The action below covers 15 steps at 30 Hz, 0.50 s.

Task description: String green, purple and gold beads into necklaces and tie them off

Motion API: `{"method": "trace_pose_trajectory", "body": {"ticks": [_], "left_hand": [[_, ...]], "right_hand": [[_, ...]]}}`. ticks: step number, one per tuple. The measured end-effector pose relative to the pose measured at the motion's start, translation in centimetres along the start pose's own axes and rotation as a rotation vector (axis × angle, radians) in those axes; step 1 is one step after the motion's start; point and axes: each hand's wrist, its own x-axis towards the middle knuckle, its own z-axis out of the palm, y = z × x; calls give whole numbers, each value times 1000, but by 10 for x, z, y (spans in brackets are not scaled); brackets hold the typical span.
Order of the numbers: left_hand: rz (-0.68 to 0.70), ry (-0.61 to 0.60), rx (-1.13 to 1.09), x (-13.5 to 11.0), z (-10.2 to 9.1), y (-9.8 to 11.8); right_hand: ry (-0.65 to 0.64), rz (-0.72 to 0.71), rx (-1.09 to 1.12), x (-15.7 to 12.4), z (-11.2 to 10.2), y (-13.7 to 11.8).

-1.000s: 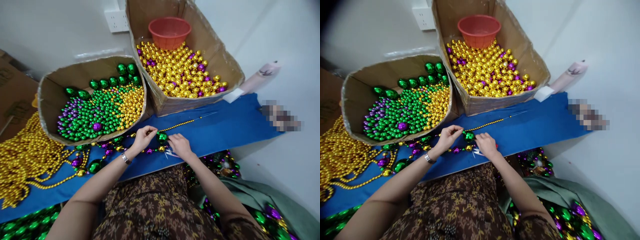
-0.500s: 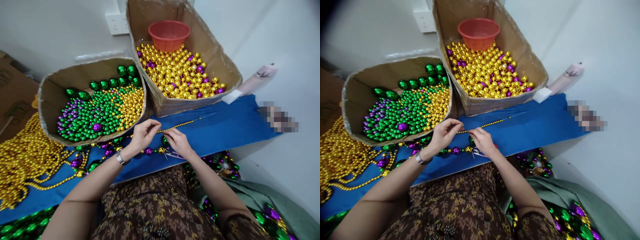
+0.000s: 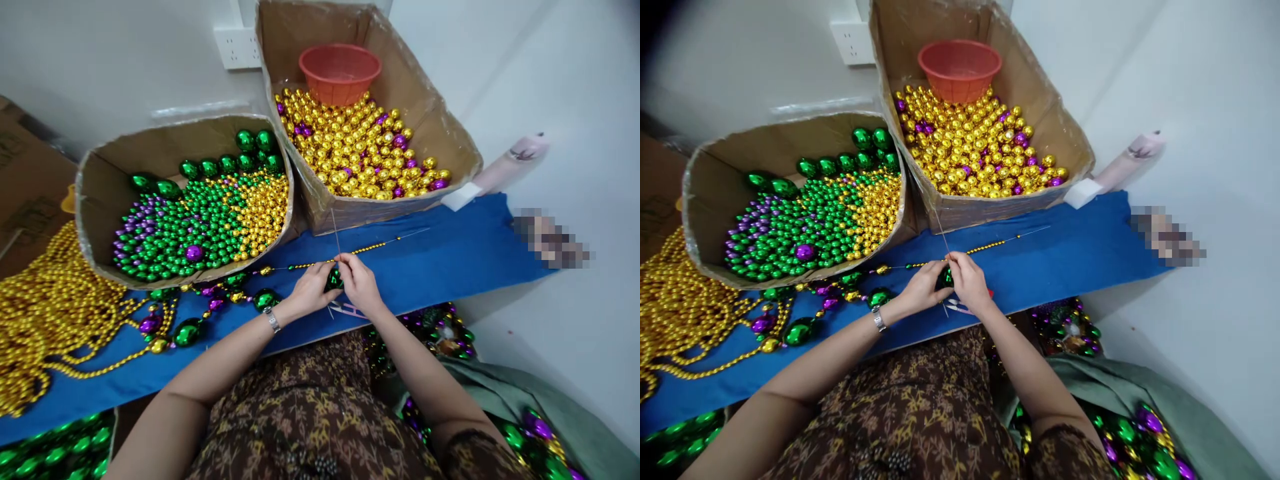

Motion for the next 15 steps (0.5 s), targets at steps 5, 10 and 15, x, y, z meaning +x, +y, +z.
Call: {"method": "trace_pose_trajectory", "body": {"ticks": [5,10,15], "left_hand": [[-35,-98,119,8,10,2],[-29,-77,128,6,7,0],[29,-26,134,4,9,-19]], "right_hand": [[48,219,386,0,-3,-5],[217,406,786,5,-21,0],[397,474,875,10,-57,12]]}}
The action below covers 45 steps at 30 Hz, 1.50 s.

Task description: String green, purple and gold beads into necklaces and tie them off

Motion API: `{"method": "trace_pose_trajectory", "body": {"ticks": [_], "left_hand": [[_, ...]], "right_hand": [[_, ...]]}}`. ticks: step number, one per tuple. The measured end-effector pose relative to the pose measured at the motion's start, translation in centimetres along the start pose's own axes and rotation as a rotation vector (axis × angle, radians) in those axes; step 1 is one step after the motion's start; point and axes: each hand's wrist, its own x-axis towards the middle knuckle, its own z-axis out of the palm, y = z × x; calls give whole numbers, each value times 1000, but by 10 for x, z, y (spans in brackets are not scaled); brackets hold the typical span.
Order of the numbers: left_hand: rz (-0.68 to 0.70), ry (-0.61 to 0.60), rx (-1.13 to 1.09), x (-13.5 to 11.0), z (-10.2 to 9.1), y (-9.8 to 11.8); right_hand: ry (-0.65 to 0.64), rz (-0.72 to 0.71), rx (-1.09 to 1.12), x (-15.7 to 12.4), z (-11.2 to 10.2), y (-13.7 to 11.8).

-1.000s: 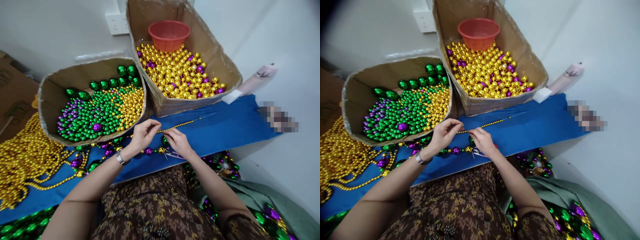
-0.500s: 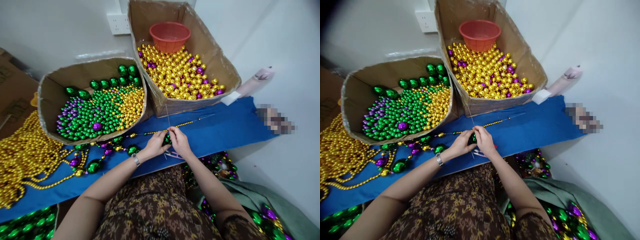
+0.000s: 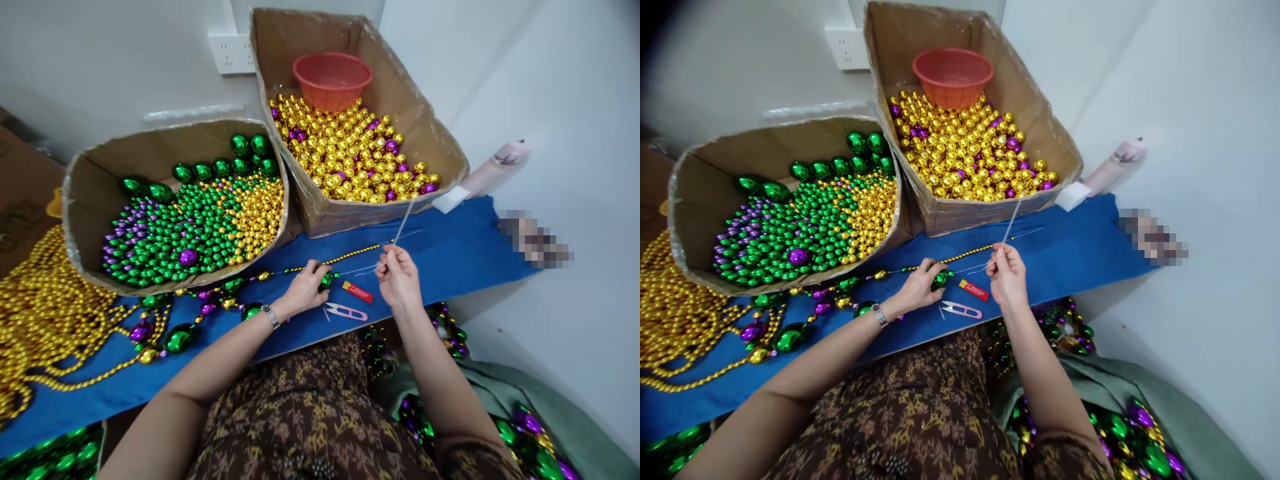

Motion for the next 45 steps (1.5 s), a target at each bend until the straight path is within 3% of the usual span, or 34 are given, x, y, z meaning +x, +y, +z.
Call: {"method": "trace_pose_trajectory", "body": {"ticks": [5,7,9,11,13,15,17,20,23,25,27,30,33,38,45], "left_hand": [[77,48,110,-8,-7,5],[145,104,178,-17,-28,11],[179,246,244,-31,-59,10],[96,452,353,-50,-98,0],[-93,582,505,-70,-134,-21],[-291,572,624,-87,-160,-49],[-388,494,668,-99,-173,-74],[-481,380,640,-108,-174,-96],[-544,458,469,-107,-169,-95],[-523,602,156,-102,-166,-84],[-465,689,-327,-94,-162,-68],[-391,663,-995,-80,-153,-42],[-359,594,-1313,-69,-142,-23],[-336,508,-1456,-61,-129,-10],[-318,549,-1424,-58,-120,-6]], "right_hand": [[9,-93,-46,-4,-2,-11],[-24,-135,-97,-11,4,-6],[-74,-163,-163,-19,8,1],[-142,-165,-240,-26,12,8],[-207,-156,-317,-33,15,13],[-267,-153,-398,-39,20,16],[-325,-167,-485,-43,25,16],[-406,-220,-603,-48,33,16],[-468,-325,-704,-51,39,15],[-522,-408,-767,-55,43,13],[-580,-483,-808,-60,47,11],[-645,-559,-817,-68,53,11],[-679,-599,-813,-72,56,12],[-679,-638,-844,-74,53,13],[-675,-663,-885,-74,51,11]]}}
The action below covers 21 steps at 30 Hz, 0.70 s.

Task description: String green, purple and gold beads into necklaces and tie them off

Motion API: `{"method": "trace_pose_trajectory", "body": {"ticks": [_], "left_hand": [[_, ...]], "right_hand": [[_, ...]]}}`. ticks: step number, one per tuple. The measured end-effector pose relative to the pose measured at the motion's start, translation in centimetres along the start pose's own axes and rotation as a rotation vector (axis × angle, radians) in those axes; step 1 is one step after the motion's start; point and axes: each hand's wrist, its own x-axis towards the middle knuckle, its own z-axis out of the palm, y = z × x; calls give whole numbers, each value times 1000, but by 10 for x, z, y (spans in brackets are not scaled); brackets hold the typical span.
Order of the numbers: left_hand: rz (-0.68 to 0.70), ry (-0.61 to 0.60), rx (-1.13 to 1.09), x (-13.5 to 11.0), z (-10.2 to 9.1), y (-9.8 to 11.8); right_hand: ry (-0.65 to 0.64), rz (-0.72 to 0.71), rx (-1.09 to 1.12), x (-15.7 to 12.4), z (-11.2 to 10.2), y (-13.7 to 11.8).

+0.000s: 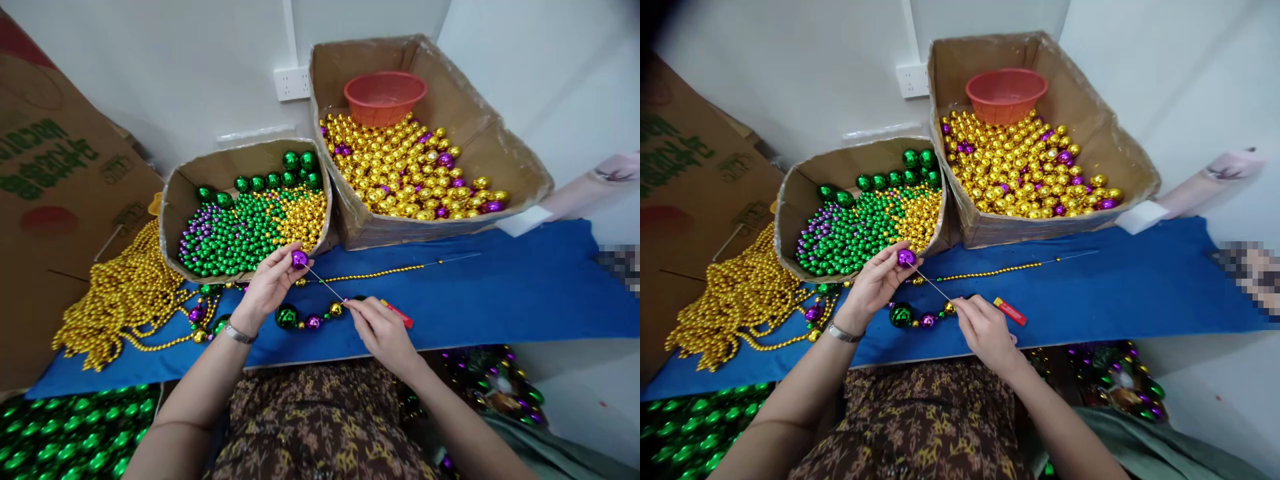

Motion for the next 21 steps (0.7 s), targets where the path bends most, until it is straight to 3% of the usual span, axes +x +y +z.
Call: {"method": "trace_pose_trajectory", "body": {"ticks": [15,21], "left_hand": [[200,77,208,-3,7,-4],[369,50,464,-4,5,-14]], "right_hand": [[-8,-53,-197,-3,-5,2],[-35,-75,-314,-3,-4,-1]]}}
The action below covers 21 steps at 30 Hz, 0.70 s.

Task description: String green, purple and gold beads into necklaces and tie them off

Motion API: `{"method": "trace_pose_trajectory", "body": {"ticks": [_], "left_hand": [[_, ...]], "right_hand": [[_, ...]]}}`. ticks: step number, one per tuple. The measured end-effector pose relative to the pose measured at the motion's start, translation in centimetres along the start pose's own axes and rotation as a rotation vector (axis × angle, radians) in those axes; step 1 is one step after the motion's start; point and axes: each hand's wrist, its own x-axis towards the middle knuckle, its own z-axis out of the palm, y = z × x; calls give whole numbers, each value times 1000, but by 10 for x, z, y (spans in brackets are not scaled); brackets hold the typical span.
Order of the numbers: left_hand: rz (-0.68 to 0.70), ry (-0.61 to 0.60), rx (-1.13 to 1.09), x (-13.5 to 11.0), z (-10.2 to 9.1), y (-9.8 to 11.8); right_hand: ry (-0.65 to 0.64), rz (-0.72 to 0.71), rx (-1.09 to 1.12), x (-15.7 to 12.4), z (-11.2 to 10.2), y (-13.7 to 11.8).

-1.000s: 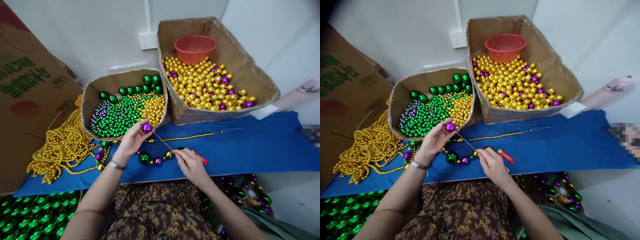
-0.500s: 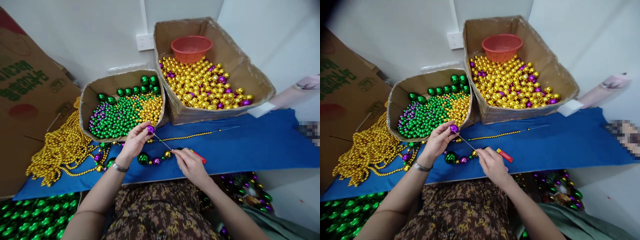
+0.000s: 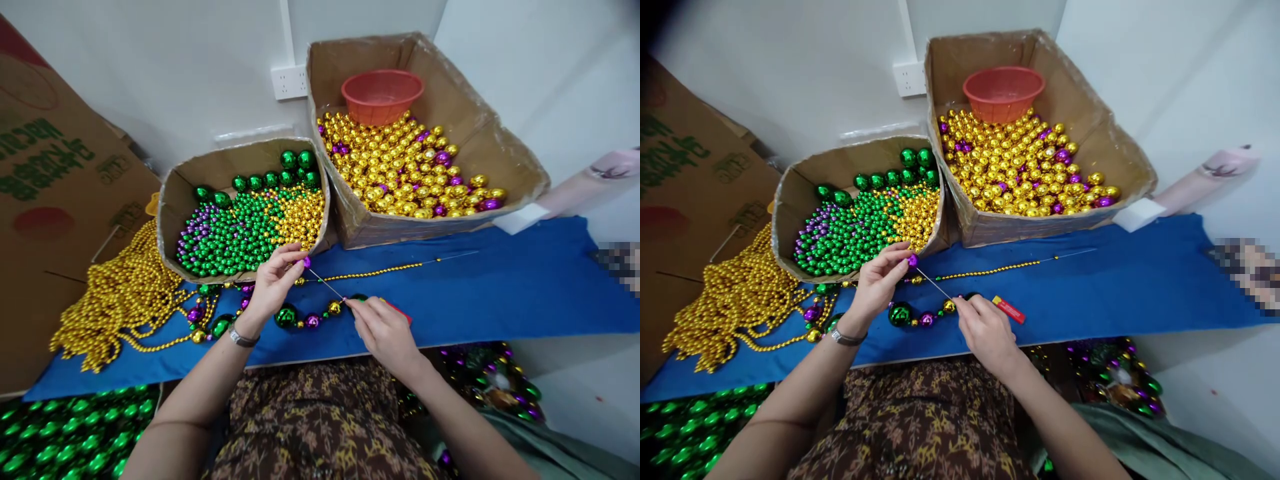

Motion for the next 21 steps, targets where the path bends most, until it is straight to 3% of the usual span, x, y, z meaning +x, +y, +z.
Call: {"method": "trace_pose_trajectory", "body": {"ticks": [3,7,21], "left_hand": [[-30,-34,-42,-6,7,-5],[-142,11,-225,-11,13,-9],[-283,24,-388,-12,11,-11]], "right_hand": [[10,16,-5,2,4,-2],[27,25,38,1,9,-1],[12,28,96,-3,5,1]]}}
